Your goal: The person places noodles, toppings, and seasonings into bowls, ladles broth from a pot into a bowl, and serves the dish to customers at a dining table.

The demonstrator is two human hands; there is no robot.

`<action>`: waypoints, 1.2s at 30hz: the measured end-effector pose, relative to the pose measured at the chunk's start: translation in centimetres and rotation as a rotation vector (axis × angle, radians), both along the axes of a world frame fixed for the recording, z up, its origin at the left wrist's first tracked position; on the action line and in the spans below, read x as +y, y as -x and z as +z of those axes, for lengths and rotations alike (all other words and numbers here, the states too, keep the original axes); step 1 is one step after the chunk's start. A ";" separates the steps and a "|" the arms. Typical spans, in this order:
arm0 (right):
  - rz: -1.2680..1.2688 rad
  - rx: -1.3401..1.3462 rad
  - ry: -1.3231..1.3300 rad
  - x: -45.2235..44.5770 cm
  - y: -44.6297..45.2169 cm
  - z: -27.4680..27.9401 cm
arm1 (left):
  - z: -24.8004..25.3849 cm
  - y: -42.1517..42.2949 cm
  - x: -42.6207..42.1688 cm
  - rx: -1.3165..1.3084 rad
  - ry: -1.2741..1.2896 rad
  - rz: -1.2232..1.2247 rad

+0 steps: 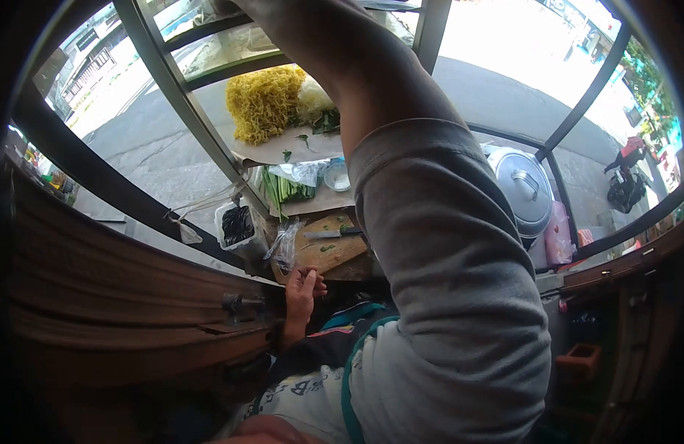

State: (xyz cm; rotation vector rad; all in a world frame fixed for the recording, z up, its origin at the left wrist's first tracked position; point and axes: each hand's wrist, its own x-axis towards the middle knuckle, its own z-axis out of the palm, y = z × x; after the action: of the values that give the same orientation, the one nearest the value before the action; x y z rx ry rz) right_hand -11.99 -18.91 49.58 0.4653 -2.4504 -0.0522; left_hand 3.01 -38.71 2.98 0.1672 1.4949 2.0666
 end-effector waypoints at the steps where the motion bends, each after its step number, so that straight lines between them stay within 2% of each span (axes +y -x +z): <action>1: 0.063 0.026 0.004 0.3 -1.6 -0.7 | 0.0 -0.1 0.0 -0.005 0.005 -0.006; 4: 0.194 -0.002 0.037 1.6 -7.7 -3.5 | -0.1 -0.1 0.4 -0.007 0.025 -0.020; 7: 0.217 -0.148 0.104 4.3 -13.1 -7.2 | -0.4 -0.5 1.4 -0.009 0.056 -0.048; 12: 0.092 -0.439 0.231 10.4 -19.0 -13.6 | 0.4 -1.7 4.4 0.020 0.111 -0.097; 17: -0.062 -0.643 0.395 19.0 -19.1 -20.7 | 0.6 -3.8 8.3 0.042 0.172 -0.093; 21: -0.120 -0.675 0.713 27.7 -20.8 -31.0 | 0.8 -6.5 12.2 0.067 0.194 -0.033; 23: 0.006 -0.593 0.935 32.1 -23.4 -39.1 | 0.3 -7.7 14.3 0.067 0.198 -0.022; 24: 0.072 -0.640 1.020 34.6 -23.8 -44.6 | 0.1 -8.4 15.4 0.061 0.201 -0.014; 26: -0.184 -0.794 0.969 34.4 -24.2 -45.9 | -0.4 -9.3 17.6 0.054 0.186 -0.011; 27: -0.094 -0.742 0.831 35.0 -24.4 -47.4 | -0.5 -9.7 18.5 0.054 0.195 -0.017; 28: -0.175 -0.793 0.839 35.2 -24.2 -48.4 | -0.6 -10.0 19.4 0.055 0.202 -0.021; 32: -0.396 -0.902 0.685 33.7 -25.0 -46.1 | -0.2 -10.4 21.9 0.075 0.228 -0.046; 35: -0.292 -1.017 0.692 34.4 -25.1 -46.1 | -0.2 -9.5 23.5 0.152 0.259 -0.082; 36: -0.292 -0.949 0.722 33.7 -25.7 -44.4 | -0.1 -9.1 24.2 0.205 0.290 -0.105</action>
State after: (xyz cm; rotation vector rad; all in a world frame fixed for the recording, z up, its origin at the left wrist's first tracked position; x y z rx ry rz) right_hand 13.67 14.77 5.21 -0.2742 -3.1311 1.1221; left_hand 12.06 -14.55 2.88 0.3440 1.8481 1.7699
